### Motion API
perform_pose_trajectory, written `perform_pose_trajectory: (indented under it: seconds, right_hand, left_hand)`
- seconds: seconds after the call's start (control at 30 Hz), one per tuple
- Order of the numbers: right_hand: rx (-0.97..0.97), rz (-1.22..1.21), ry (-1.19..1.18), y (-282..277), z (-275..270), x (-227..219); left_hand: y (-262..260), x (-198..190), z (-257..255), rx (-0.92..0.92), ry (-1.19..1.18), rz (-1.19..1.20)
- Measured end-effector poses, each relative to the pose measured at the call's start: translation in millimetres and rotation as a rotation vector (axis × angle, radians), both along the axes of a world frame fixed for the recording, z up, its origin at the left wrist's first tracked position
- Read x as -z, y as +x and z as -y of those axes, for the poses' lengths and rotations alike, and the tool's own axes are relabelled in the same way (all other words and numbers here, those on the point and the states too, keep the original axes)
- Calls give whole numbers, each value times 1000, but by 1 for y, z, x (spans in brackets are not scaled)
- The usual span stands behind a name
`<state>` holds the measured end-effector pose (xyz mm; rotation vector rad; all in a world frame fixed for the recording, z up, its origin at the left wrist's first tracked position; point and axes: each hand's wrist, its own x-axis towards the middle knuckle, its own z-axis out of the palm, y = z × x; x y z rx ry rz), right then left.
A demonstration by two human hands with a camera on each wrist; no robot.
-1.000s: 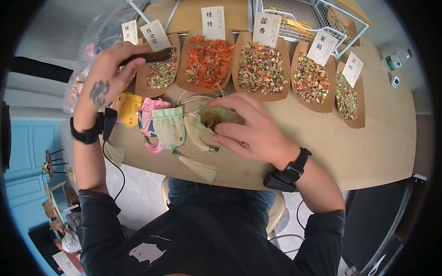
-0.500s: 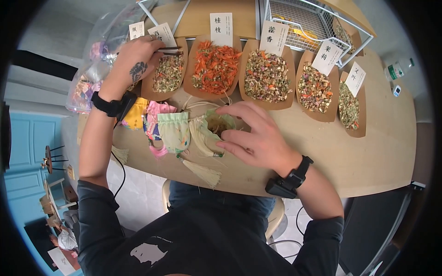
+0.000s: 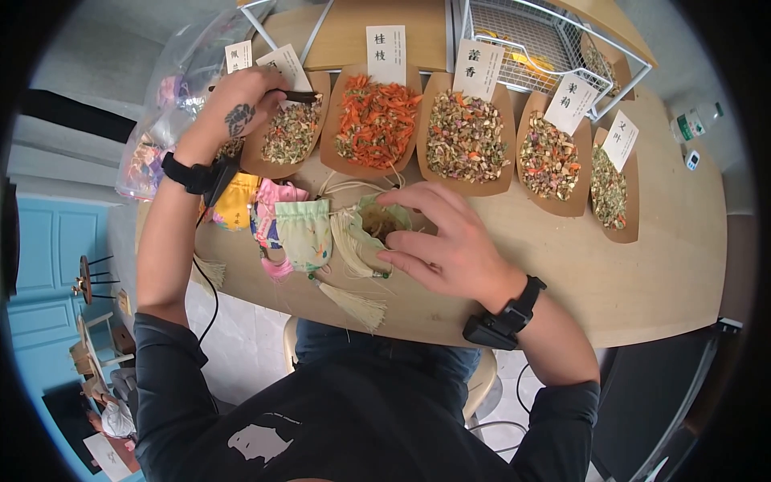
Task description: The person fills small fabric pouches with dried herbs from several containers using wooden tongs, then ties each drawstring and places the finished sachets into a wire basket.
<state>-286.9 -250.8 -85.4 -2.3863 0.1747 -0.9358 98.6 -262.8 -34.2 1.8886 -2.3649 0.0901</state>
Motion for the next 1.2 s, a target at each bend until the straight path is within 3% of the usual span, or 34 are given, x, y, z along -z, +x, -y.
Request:
perform_pose_trajectory:
  seconds: [0.4, 0.5, 0.6, 0.7, 0.8, 0.83, 0.97, 1.0, 1.07, 1.2]
  right_hand:
    - [-5, 7, 6, -1, 0, 1]
    - [6, 7, 6, 0, -1, -1]
    - [13, 8, 10, 0, -1, -1]
    - [9, 11, 11, 0, -2, 1]
    - [14, 6, -14, 0, -2, 0]
    - [19, 3, -26, 0, -2, 0]
    - [16, 30, -26, -1, -2, 0]
    - [17, 54, -28, -2, -1, 1]
    - [16, 73, -21, -1, 0, 1]
    - [27, 45, -1, -1, -1, 2]
  left_hand:
    - [-16, -26, -31, -13, -180, -50]
    - [-42, -47, -50, 5, -95, -262]
    - [-84, -62, -76, 164, -83, -333]
    - [-107, -53, -85, 371, -86, -396]
    - [-117, -51, -89, 370, 32, -337]
    - [-117, -50, -90, 384, -25, -361]
    - [-100, -68, -97, 120, -22, -440]
    - [-90, -71, -93, 111, -89, -321]
    - [-76, -77, -90, -199, 2, -254]
    - [-25, -40, -84, -347, -1, -101]
